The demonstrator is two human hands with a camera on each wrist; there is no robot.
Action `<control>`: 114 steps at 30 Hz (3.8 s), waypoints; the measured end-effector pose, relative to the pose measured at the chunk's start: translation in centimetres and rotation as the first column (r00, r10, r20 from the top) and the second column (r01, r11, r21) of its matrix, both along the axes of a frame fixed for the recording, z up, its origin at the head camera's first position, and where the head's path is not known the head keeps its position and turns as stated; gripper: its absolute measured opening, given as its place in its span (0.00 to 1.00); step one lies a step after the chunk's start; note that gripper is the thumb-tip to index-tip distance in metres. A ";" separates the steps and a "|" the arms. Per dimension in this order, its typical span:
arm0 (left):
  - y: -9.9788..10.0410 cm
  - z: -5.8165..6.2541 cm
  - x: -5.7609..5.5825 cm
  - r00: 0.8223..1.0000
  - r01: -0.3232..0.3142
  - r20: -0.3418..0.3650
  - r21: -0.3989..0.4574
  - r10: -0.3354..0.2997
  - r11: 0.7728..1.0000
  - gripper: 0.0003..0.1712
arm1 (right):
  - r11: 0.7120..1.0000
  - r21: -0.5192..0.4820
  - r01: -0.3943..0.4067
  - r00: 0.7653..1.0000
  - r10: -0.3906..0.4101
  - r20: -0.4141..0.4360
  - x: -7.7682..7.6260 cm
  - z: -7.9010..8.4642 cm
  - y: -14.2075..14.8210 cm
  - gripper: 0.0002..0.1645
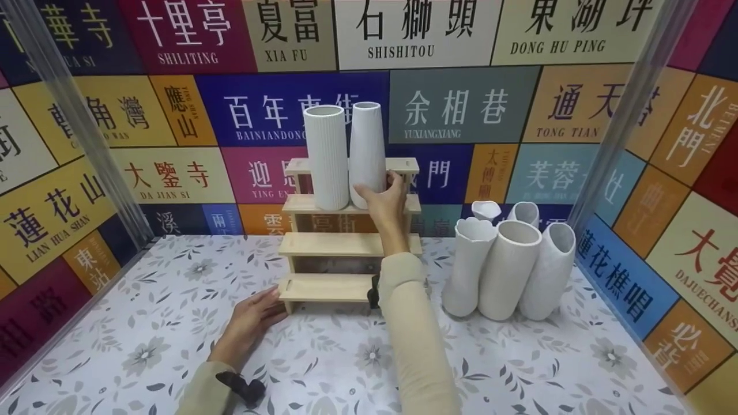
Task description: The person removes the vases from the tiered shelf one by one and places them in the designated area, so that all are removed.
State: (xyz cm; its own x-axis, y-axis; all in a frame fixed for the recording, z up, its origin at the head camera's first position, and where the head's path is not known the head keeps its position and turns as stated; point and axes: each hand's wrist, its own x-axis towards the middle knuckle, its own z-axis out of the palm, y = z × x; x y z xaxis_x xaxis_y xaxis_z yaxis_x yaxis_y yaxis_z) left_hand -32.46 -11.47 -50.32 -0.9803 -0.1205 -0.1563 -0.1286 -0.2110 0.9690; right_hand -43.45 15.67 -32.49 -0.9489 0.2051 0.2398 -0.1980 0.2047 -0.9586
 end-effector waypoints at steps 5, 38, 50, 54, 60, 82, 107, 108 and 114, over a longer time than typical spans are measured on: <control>-0.1 0.2 -0.2 1.000 -0.003 0.022 -0.022 0.003 1.000 0.30 | 1.000 -0.009 0.002 1.000 -0.003 -0.028 -0.6 -0.3 -0.5 0.52; 0.0 -0.4 -0.3 1.000 -0.003 0.012 0.008 0.002 1.000 0.27 | 0.974 0.109 0.200 0.979 -0.194 -0.064 -0.7 -1.3 -1.3 0.50; -0.1 -0.5 -0.1 1.000 -0.002 0.012 0.016 0.001 1.000 0.28 | 0.980 0.069 0.189 0.978 -0.181 -0.098 1.8 -1.6 -0.3 0.53; 0.0 -0.5 -0.1 1.000 0.005 0.001 0.019 -0.005 1.000 0.28 | 0.985 0.067 0.158 0.984 -0.152 -0.097 3.2 -1.8 0.3 0.53; -0.1 -0.7 0.0 0.999 0.017 -0.027 0.024 -0.016 1.000 0.29 | 0.990 0.073 0.124 0.991 -0.119 -0.067 5.6 -2.9 1.1 0.56; 0.0 -0.6 0.0 1.000 0.001 -0.015 0.043 0.000 0.999 0.28 | 0.982 0.118 0.145 0.981 -0.128 -0.146 13.1 -5.5 5.9 0.54; -0.2 -0.2 0.0 1.000 -0.002 0.022 -0.008 0.002 1.000 0.28 | 0.952 0.201 0.232 0.970 -0.211 -0.118 19.8 -6.6 13.1 0.58; -0.2 -0.2 0.0 1.000 -0.003 0.019 -0.008 0.003 1.000 0.28 | 0.949 0.207 0.239 0.969 -0.221 -0.108 20.0 -6.6 13.4 0.58; -0.2 -0.2 0.0 1.000 -0.006 0.029 -0.006 0.006 1.000 0.28 | 0.930 0.212 0.299 0.954 -0.298 -0.038 20.6 -6.7 15.8 0.60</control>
